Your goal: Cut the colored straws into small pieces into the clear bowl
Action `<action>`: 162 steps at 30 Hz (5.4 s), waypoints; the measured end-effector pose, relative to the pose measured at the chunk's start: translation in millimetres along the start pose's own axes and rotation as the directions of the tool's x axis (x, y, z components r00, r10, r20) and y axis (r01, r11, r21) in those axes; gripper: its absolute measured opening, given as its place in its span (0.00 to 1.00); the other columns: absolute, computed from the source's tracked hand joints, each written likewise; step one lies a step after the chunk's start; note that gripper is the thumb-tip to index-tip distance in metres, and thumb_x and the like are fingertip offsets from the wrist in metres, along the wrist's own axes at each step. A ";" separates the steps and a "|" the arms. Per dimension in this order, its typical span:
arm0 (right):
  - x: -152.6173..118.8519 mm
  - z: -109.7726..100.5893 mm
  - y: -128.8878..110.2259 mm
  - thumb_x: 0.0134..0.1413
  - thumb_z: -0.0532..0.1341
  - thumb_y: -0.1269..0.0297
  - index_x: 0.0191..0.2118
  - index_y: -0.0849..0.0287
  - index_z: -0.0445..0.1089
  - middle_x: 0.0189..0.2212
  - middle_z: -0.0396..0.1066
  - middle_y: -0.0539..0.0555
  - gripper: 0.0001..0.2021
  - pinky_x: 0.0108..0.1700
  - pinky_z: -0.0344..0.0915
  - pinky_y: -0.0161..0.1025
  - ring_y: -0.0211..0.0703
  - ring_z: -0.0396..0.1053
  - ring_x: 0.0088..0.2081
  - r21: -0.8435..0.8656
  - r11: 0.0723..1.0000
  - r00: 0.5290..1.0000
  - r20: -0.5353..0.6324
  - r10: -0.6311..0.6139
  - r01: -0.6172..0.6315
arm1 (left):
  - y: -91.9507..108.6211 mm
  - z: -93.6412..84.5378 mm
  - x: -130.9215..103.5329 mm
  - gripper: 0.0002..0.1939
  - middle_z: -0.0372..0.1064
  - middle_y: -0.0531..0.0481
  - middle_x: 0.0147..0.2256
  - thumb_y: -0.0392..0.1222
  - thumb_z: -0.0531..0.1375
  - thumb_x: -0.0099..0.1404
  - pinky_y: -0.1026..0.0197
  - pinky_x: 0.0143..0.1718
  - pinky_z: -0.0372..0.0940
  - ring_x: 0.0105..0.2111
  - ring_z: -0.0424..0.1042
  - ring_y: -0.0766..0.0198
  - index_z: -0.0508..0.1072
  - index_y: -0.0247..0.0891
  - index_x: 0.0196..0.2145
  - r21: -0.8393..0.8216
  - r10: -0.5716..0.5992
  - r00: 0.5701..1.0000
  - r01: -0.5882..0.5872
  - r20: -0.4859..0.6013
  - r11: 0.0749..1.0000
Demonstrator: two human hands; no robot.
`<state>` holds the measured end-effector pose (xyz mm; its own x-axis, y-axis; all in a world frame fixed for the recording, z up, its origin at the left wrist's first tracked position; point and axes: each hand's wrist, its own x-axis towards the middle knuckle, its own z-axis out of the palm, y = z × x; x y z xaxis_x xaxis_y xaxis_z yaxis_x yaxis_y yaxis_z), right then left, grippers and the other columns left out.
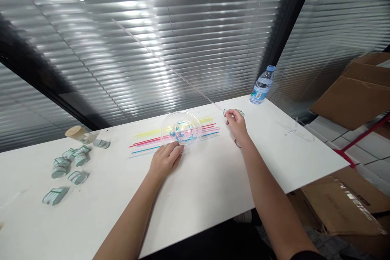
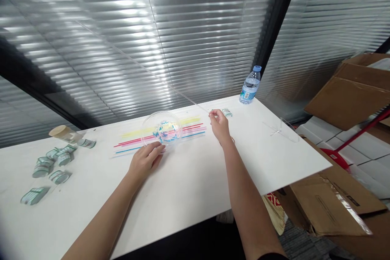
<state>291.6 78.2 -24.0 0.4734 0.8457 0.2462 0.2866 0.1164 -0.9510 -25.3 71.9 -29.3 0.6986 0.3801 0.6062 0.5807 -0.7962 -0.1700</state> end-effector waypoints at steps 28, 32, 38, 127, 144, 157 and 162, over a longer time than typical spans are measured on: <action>-50.2 37.9 -31.4 0.62 0.49 0.64 0.36 0.60 0.67 0.33 0.71 0.54 0.11 0.44 0.55 0.38 0.37 0.65 0.33 -0.401 0.772 0.868 0.173 -0.465 0.493 | 15.7 12.7 3.7 0.19 0.68 0.38 0.50 0.39 0.54 0.68 0.60 0.36 0.70 0.39 0.75 0.60 0.65 0.42 0.56 -0.010 -0.133 0.987 0.133 -0.093 0.991; -54.9 38.2 -34.4 0.63 0.49 0.65 0.37 0.60 0.67 0.34 0.72 0.55 0.11 0.46 0.53 0.39 0.37 0.66 0.35 -0.445 0.698 0.824 0.222 -0.522 0.562 | 14.2 10.7 -2.4 0.20 0.66 0.37 0.51 0.38 0.54 0.67 0.64 0.30 0.69 0.34 0.75 0.64 0.63 0.45 0.57 -0.001 -0.155 0.973 0.157 -0.169 0.988; -61.7 39.6 -39.8 0.61 0.50 0.67 0.37 0.60 0.66 0.34 0.72 0.55 0.08 0.45 0.51 0.41 0.38 0.67 0.36 -0.415 0.645 0.763 0.262 -0.591 0.642 | 14.7 9.5 -1.3 0.25 0.57 0.28 0.59 0.41 0.52 0.69 0.66 0.25 0.66 0.37 0.75 0.62 0.53 0.42 0.62 0.085 -0.246 0.937 0.273 -0.247 0.958; -30.1 -19.0 -34.7 0.62 0.52 0.55 0.44 0.58 0.68 0.41 0.73 0.56 0.14 0.44 0.61 0.36 0.41 0.69 0.40 -0.585 0.797 0.982 0.003 0.188 -0.151 | 3.4 11.1 2.2 0.12 0.69 0.45 0.37 0.35 0.51 0.69 0.59 0.39 0.64 0.38 0.70 0.60 0.71 0.38 0.46 -0.163 -0.485 0.850 0.458 -0.208 0.874; -85.8 33.8 -62.8 0.47 0.62 0.44 0.25 0.62 0.58 0.20 0.62 0.48 0.23 0.17 0.47 0.27 0.29 0.59 0.16 0.356 0.825 0.767 0.627 0.136 -0.438 | 6.5 4.9 5.5 0.11 0.66 0.47 0.35 0.41 0.50 0.70 0.64 0.27 0.59 0.28 0.65 0.67 0.71 0.38 0.43 -0.201 -0.629 0.756 0.597 -0.181 0.776; -126.8 63.2 -54.4 0.47 0.51 0.28 0.37 0.64 0.65 0.32 0.64 0.54 0.36 0.16 0.50 0.26 0.26 0.58 0.19 0.237 0.857 0.617 0.778 0.115 -0.459 | 3.1 -2.4 6.2 0.07 0.62 0.49 0.34 0.41 0.51 0.69 0.63 0.28 0.59 0.29 0.62 0.66 0.65 0.38 0.33 -0.299 -0.719 0.673 0.659 -0.175 0.690; -130.1 69.1 -50.1 0.48 0.53 0.31 0.37 0.63 0.63 0.34 0.64 0.52 0.33 0.13 0.49 0.27 0.26 0.58 0.17 0.180 0.839 0.651 0.718 0.245 -0.514 | 1.6 -2.4 6.5 0.07 0.62 0.49 0.33 0.41 0.52 0.69 0.63 0.27 0.59 0.28 0.61 0.67 0.64 0.39 0.32 -0.301 -0.732 0.650 0.670 -0.205 0.679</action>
<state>158.1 -1.8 -21.3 -0.2193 0.9534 -0.2074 -0.1526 -0.2435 -0.9578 -20.9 72.0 -23.8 -0.0565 0.7335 0.6774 0.7364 -0.4275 0.5243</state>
